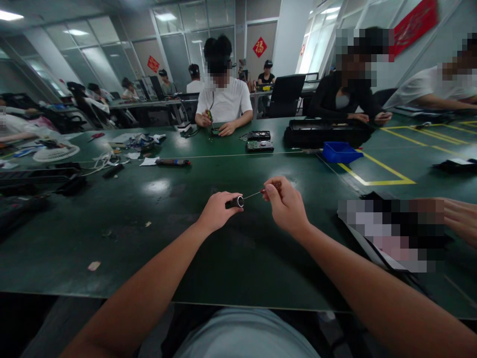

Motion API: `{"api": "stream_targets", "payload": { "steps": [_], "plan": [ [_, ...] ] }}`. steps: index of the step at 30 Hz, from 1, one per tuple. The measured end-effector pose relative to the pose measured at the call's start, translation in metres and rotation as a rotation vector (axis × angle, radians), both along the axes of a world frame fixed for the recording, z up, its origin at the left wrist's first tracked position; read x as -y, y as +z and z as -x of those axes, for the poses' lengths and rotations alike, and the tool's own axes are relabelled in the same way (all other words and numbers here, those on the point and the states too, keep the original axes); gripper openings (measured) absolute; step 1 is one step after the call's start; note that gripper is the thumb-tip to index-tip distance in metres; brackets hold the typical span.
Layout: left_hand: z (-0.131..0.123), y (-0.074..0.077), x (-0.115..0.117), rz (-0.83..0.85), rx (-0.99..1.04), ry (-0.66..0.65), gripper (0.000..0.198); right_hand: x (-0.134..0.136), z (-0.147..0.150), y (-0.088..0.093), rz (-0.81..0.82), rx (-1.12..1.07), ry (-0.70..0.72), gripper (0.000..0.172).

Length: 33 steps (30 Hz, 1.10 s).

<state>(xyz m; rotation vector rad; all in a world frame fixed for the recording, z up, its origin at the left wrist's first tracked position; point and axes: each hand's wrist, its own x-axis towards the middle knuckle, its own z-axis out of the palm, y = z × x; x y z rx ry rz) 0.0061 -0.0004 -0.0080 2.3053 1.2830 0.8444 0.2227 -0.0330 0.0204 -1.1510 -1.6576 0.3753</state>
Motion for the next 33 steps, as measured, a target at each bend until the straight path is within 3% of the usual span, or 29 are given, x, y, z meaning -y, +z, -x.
{"api": "stream_targets", "payload": {
  "steps": [6, 22, 27, 33],
  "plan": [
    [-0.0017, 0.0022, 0.0011, 0.029, -0.009, 0.001, 0.037, 0.0001, 0.0004, -0.0006, 0.006, 0.035, 0.047, 0.015],
    [-0.0001, -0.001, -0.0014, 0.087, 0.062, 0.03, 0.038, -0.0033, -0.0006, 0.0031, 0.029, 0.169, -0.044, 0.019],
    [0.0, -0.0027, -0.0045, 0.11, 0.221, 0.084, 0.04, -0.0045, -0.0005, 0.0016, 0.028, 0.168, -0.048, 0.019],
    [-0.004, -0.0028, -0.0074, 0.382, 0.637, 0.051, 0.037, -0.0059, -0.0023, 0.0007, 0.035, 0.187, -0.052, 0.02]
  ]
}}
